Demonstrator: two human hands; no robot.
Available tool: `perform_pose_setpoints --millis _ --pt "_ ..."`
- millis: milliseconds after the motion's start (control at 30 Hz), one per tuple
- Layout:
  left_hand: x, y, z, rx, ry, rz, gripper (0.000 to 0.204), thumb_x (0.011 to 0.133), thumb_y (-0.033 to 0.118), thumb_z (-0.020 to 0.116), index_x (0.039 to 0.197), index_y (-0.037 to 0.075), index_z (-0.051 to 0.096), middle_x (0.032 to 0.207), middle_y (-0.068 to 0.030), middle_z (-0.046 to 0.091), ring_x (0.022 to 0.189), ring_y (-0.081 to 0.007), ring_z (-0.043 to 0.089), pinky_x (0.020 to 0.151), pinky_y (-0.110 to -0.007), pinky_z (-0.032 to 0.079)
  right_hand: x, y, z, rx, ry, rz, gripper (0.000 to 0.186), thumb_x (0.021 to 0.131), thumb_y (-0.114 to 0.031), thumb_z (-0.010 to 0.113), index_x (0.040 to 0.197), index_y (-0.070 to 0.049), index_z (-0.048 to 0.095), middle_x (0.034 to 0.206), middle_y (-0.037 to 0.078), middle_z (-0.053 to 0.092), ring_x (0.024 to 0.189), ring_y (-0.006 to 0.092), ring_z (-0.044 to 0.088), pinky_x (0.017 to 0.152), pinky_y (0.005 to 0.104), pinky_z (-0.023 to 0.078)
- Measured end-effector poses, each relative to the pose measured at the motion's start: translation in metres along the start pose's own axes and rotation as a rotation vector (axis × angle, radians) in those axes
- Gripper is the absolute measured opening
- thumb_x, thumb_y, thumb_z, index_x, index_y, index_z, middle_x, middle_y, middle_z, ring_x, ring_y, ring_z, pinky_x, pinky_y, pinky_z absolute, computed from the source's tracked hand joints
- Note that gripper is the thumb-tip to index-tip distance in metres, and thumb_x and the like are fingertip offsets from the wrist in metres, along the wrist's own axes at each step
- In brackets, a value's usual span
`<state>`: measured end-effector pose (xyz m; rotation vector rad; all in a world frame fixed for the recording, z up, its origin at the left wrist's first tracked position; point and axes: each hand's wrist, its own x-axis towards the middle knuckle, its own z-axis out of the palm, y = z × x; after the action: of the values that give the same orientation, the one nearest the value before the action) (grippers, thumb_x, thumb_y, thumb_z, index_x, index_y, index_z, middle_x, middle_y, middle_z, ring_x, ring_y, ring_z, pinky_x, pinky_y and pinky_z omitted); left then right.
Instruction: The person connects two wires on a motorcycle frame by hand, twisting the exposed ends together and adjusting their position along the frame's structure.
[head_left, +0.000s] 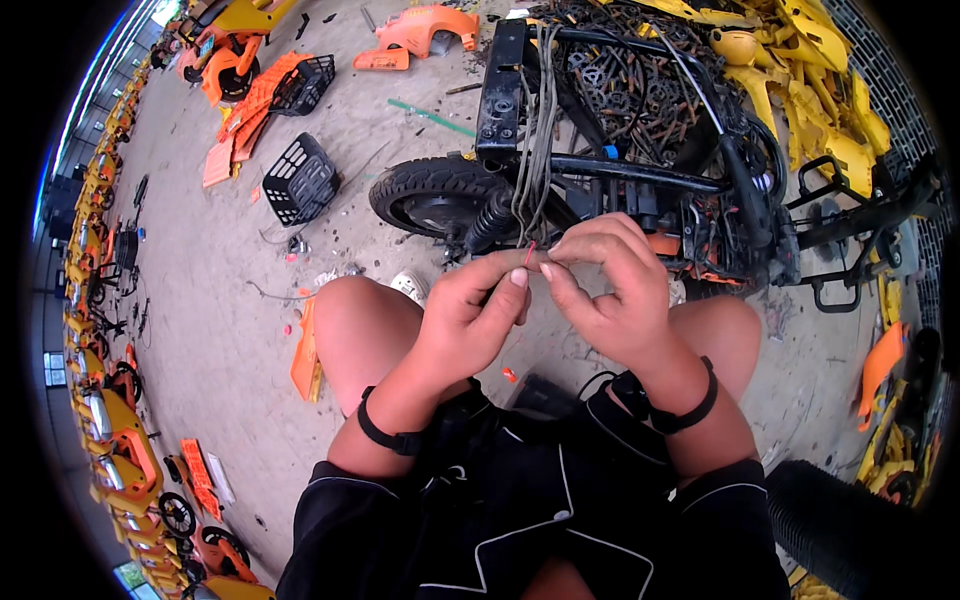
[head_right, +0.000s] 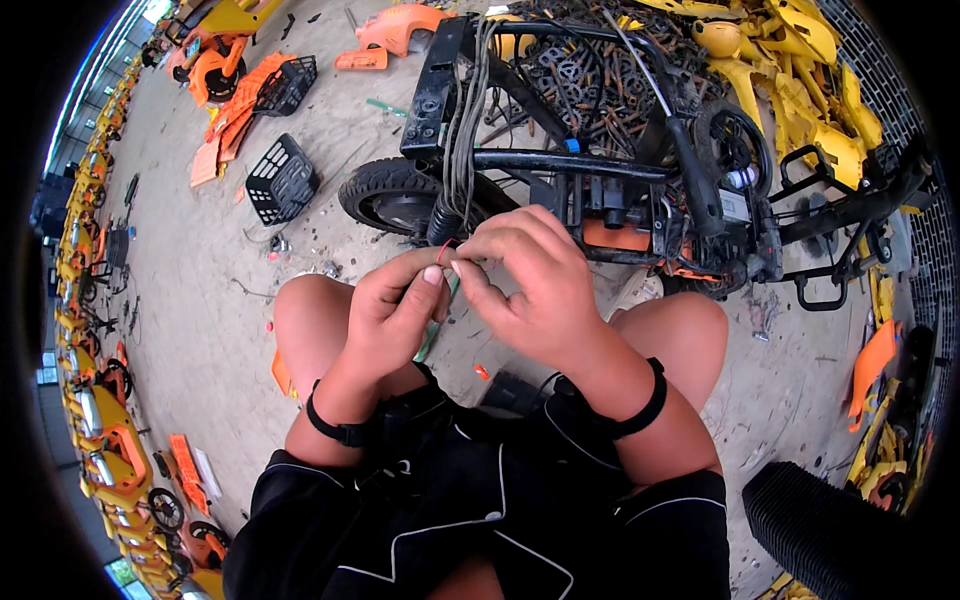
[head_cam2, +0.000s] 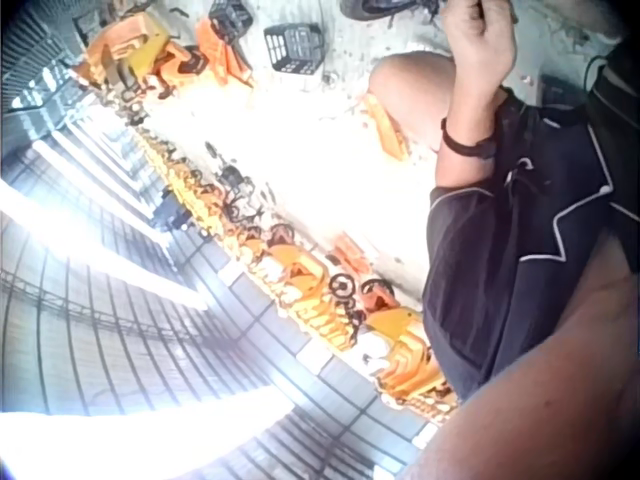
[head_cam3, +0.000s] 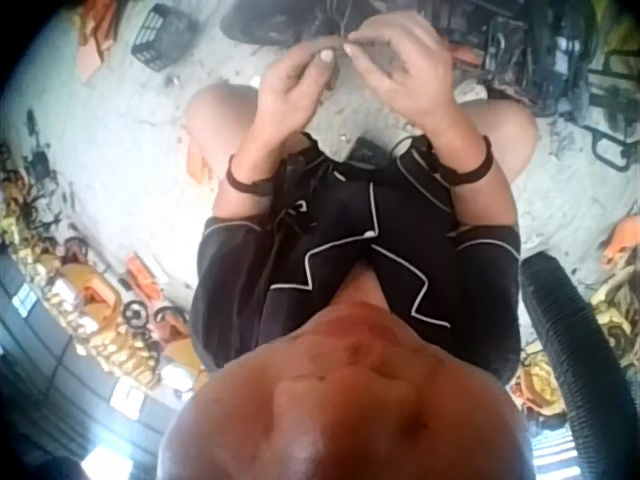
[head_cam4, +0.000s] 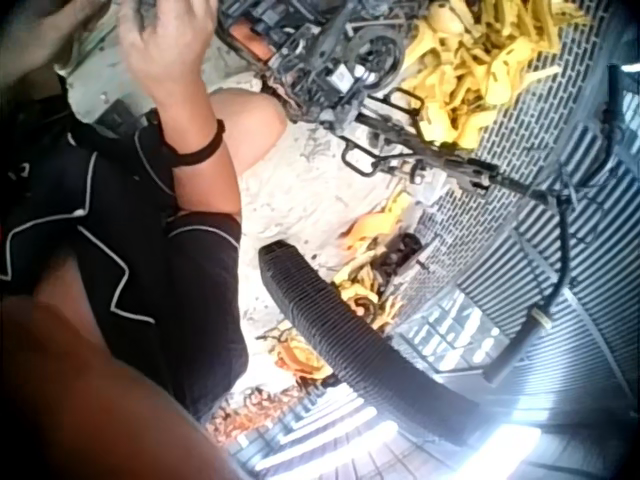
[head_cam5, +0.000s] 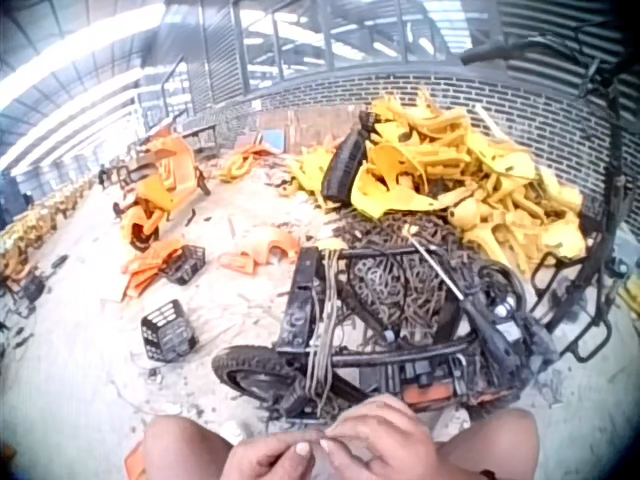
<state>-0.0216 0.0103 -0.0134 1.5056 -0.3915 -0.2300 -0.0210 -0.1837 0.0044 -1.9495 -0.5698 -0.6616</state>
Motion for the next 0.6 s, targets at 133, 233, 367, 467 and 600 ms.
perform_pose_setpoints --millis 133,233,367,467,600 --pt "0.005 0.0 0.002 -0.042 0.002 -0.028 0.023 0.107 0.008 0.053 0.123 0.001 0.069 0.076 0.0 0.061 0.068 -0.0058 0.055 0.06 -0.023 0.045 0.0 0.002 -0.001 -0.027 -0.01 0.036 0.017 0.08 -0.003 0.08 0.094 -0.005 0.071 0.09 0.01 0.07 0.083 0.0298 0.065 0.075 0.0385 0.052" --pt "0.009 0.006 0.0 -0.038 -0.04 -0.051 0.024 0.107 0.009 0.053 0.124 0.001 0.069 0.077 -0.0007 0.061 0.07 -0.0058 0.055 0.061 -0.023 0.045 0.001 0.007 0.001 -0.051 0.015 0.027 0.018 0.082 -0.004 0.08 0.097 -0.004 0.072 0.091 0.009 0.069 0.082 0.0297 0.064 0.075 0.0388 0.052" --pt "0.009 0.002 0.0 -0.081 -0.025 -0.08 0.024 0.107 0.009 0.054 0.123 0.002 0.07 0.077 -0.0004 0.062 0.07 -0.0058 0.056 0.062 -0.023 0.045 0.006 0.002 0.002 -0.132 -0.007 -0.051 0.022 0.081 -0.004 0.079 0.103 -0.003 0.074 0.093 0.008 0.069 0.083 0.0281 0.063 0.074 0.038 0.053" --pt "0.009 -0.009 0.001 -0.034 0.018 -0.048 0.023 0.106 0.009 0.055 0.123 0.0 0.069 0.078 -0.002 0.064 0.07 -0.0065 0.057 0.062 -0.024 0.047 0.003 -0.001 0.004 -0.221 -0.045 -0.068 0.025 0.078 -0.004 0.08 0.102 -0.004 0.074 0.096 0.007 0.069 0.084 0.0265 0.063 0.073 0.0361 0.053" --pt "0.009 -0.01 0.007 0.326 0.099 0.088 0.023 0.102 0.007 0.06 0.121 -0.003 0.068 0.084 -0.0123 0.07 0.072 -0.0193 0.067 0.064 -0.031 0.053 0.0 0.001 0.007 -0.311 -0.043 -0.113 0.027 0.074 -0.006 0.081 0.1 -0.005 0.075 0.097 0.005 0.068 0.084 0.0249 0.063 0.072 0.0348 0.054"
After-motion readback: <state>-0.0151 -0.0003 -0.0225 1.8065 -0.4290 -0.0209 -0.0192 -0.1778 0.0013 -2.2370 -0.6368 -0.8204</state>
